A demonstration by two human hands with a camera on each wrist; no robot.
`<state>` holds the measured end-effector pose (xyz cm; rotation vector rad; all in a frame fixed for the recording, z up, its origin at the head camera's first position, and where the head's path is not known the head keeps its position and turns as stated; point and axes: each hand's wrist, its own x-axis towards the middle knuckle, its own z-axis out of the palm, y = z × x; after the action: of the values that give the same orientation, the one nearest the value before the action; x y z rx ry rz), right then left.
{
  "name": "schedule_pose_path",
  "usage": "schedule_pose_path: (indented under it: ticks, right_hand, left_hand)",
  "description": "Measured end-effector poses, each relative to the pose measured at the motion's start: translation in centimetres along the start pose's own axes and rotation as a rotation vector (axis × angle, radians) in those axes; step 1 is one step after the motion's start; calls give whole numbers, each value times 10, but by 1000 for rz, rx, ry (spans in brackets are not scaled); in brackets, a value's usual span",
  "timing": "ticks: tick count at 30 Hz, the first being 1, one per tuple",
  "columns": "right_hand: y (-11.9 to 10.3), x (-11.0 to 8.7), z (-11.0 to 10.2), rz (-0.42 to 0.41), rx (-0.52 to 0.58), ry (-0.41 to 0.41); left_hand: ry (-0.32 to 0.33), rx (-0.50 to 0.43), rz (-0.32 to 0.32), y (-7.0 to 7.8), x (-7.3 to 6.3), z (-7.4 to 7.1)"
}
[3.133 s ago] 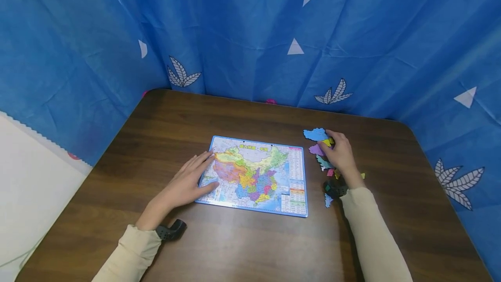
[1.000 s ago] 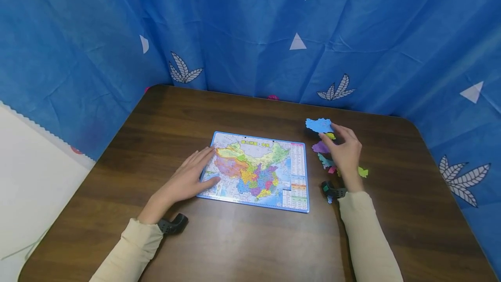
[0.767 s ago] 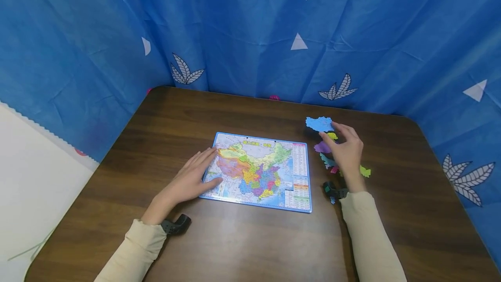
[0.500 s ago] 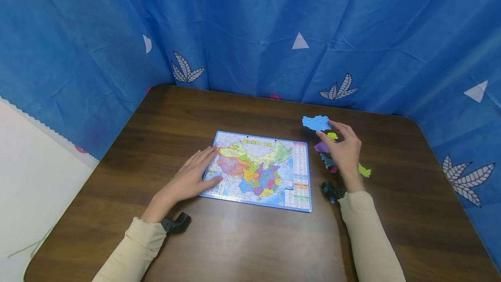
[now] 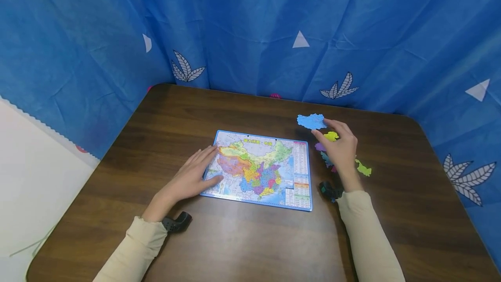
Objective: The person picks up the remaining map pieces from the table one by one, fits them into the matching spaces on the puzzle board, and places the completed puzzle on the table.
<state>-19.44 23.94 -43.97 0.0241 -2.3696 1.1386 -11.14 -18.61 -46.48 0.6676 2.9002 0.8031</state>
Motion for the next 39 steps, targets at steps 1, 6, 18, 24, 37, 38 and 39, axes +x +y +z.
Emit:
schedule_pose_path:
  ticks: [1, 6, 18, 24, 37, 38, 39]
  right_hand:
    - [0, 0, 0, -9, 3, 2]
    - [-3, 0, 1, -40, 15, 7]
    - [-15, -1, 1, -50, 46, -2]
    - [-21, -3, 3, -78, 68, -6]
    - [-32, -5, 10, -71, 53, -40]
    - [-33, -5, 11, -75, 59, -42]
    - [-34, -5, 11, -79, 62, -43]
  left_hand:
    - [1, 0, 0, 0, 1, 0]
    - [2, 6, -1, -1, 1, 1]
    - [0, 11, 2, -1, 3, 1]
    - [-2, 5, -6, -1, 1, 1]
    - [-4, 4, -18, -1, 1, 2]
    - [-6, 3, -20, -1, 1, 2]
    - [-7, 2, -23, -1, 1, 1]
